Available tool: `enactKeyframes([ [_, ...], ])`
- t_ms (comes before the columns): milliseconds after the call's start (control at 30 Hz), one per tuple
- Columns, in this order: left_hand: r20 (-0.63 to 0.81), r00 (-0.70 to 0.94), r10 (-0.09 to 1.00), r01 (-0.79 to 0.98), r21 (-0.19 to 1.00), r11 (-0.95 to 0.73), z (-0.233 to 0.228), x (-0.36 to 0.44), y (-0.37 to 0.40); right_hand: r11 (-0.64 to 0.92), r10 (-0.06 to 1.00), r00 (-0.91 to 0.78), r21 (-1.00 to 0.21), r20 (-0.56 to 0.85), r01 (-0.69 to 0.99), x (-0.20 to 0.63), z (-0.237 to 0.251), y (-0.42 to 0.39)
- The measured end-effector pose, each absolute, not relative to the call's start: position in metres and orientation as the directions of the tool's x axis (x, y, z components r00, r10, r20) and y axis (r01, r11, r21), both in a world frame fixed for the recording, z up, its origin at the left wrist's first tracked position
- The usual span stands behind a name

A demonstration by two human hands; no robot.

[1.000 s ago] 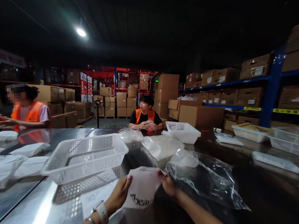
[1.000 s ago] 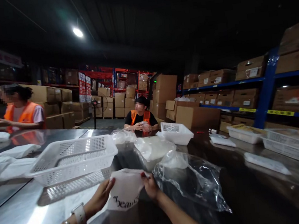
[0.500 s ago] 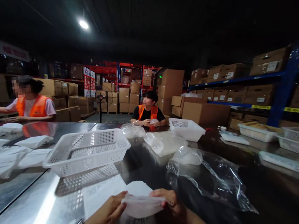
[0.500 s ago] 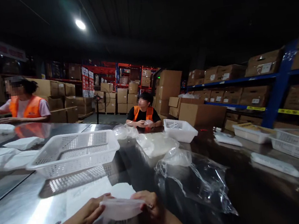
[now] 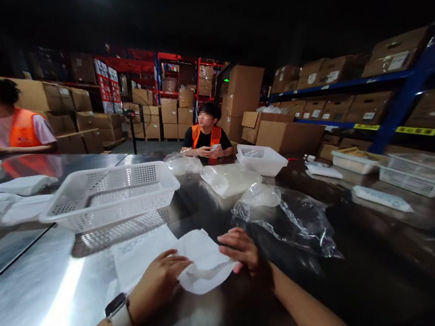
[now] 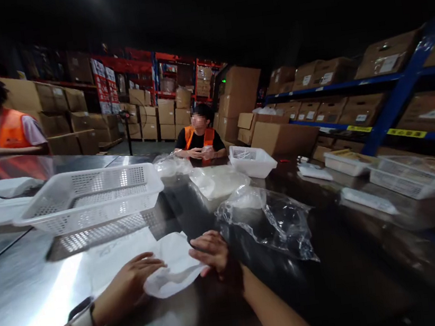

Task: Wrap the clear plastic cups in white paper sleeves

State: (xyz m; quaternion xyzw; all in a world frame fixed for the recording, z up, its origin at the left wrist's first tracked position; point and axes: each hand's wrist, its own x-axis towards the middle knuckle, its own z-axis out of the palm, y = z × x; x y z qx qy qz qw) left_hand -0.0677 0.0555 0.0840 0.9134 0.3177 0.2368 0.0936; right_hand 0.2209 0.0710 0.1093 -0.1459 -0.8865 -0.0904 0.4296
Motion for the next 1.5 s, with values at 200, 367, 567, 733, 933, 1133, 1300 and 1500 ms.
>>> enactKeyframes([
  [200, 0.457, 0.655, 0.601, 0.536, 0.280, -0.797, 0.083, -0.076, 0.062, 0.933, 0.179, -0.601, 0.060, 0.779, 0.356, 0.238, 0.127, 0.069],
  [367, 0.456, 0.639, 0.620, 0.555, 0.285, -0.782, 0.078, -0.077, 0.066, 0.937, 0.221, -0.560, -0.015, 0.799, 0.348, 0.232, 0.119, 0.073],
  [567, 0.402, 0.652, 0.643, 0.590, 0.265, -0.763, 0.089, -0.081, 0.059, 0.937, 0.296, -0.527, -0.135, 0.797, 0.322, 0.219, 0.116, 0.067],
  [733, 0.385, 0.711, 0.589, 0.563, 0.189, -0.804, 0.096, -0.083, 0.059, 0.942, 0.333, -0.598, -0.229, 0.729, 0.245, 0.219, 0.119, 0.066],
  [933, 0.358, 0.694, 0.625, 0.621, 0.143, -0.771, 0.081, -0.070, 0.070, 0.931, 0.354, -0.731, -0.293, 0.583, 0.218, 0.225, 0.125, 0.070],
  [1133, 0.459, 0.690, 0.559, 0.599, 0.071, -0.798, 0.076, -0.067, 0.066, 0.772, 0.533, -0.806, -0.539, 0.258, 0.338, 0.244, 0.143, 0.064],
  [1300, 0.491, 0.710, 0.505, 0.589, -0.020, -0.808, 0.076, -0.068, 0.062, 0.647, 0.573, -0.810, -0.675, 0.124, 0.355, 0.257, 0.155, 0.062],
  [1500, 0.546, 0.701, 0.458, 0.579, -0.060, -0.813, 0.079, -0.068, 0.060, 0.529, 0.658, -0.753, -0.722, 0.017, 0.446, 0.261, 0.153, 0.063],
])
